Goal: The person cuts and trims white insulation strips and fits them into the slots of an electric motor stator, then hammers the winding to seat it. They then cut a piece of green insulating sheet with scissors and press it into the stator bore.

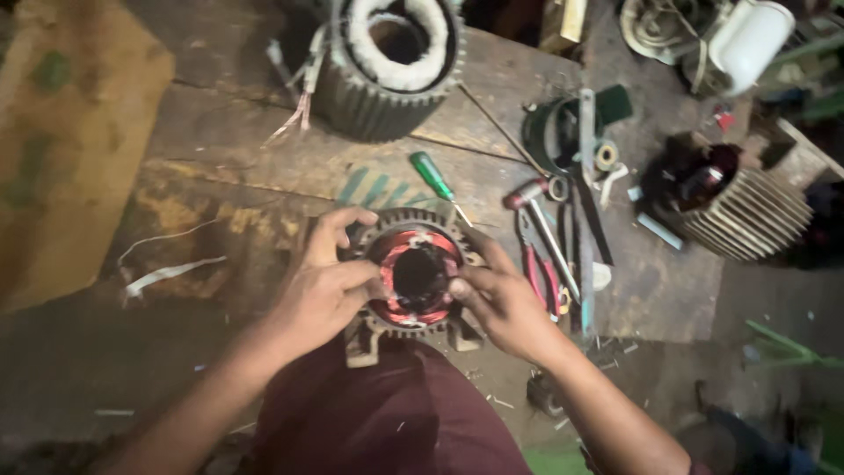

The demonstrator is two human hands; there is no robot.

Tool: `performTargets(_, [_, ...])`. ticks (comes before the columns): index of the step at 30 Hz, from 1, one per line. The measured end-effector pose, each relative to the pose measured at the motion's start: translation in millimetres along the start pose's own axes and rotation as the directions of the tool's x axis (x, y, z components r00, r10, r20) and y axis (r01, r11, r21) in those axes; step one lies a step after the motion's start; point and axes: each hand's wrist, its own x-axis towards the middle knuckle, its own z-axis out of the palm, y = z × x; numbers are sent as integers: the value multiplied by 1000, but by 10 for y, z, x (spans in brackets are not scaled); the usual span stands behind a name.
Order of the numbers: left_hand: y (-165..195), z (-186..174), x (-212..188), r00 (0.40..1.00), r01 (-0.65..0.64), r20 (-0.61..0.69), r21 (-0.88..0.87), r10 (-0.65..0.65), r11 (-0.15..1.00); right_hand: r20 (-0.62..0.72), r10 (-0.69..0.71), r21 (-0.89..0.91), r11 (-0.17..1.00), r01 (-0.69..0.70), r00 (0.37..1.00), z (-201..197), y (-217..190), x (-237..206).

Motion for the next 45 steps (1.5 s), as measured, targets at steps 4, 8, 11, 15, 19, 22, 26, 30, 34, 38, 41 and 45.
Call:
performTargets(4, [97,-29,172,981,-181,89,110,171,977,12,-50,-58,997,50,999,-45,-29,-15])
performTargets(8, [235,55,286,987,-131,107,80,122,988,-34,-108,-138,985,102,994,-76,-61,5])
performTargets(11, [338,125,312,989,-113,112,140,97,984,7,-105,-193,976,104,994,-114,-26,-3])
performTargets(15, [376,68,178,996,-38,93,285,11,958,-10,-328,-150,935,323,945,-213,206,3])
performTargets(19, [347,47,-199,985,170,-56,273,-161,947,-202,-177,82,977,197,963,-422,723,157])
performTargets(22, [336,62,-616,942,290,-214,125,-260,949,-529,-68,-341,930,-139,846,-608,1207,280])
performTargets(26, [323,60,-1180,872,408,-362,167,-329,898,-517,-280,-505,863,-25,809,-689,1664,275])
performTargets(30, [455,135,-1676,742,562,-491,82,-457,823,-430,-172,-456,888,-49,886,-358,1752,161])
performTargets(34, [609,277,-1935,719,584,-583,210,-379,784,-526,-396,-589,808,13,753,-287,1772,113])
performTargets(38, [647,496,-2012,719,624,-535,214,-444,752,-610,-465,-705,688,-172,642,-799,1889,433])
performTargets(41, [578,711,-1941,773,590,-480,304,-414,748,-565,-402,-786,527,-322,721,-1106,1941,651])
performTargets(45, [556,883,-1785,831,528,-425,402,-359,748,-524,-388,-777,584,-237,758,-1284,1945,679])
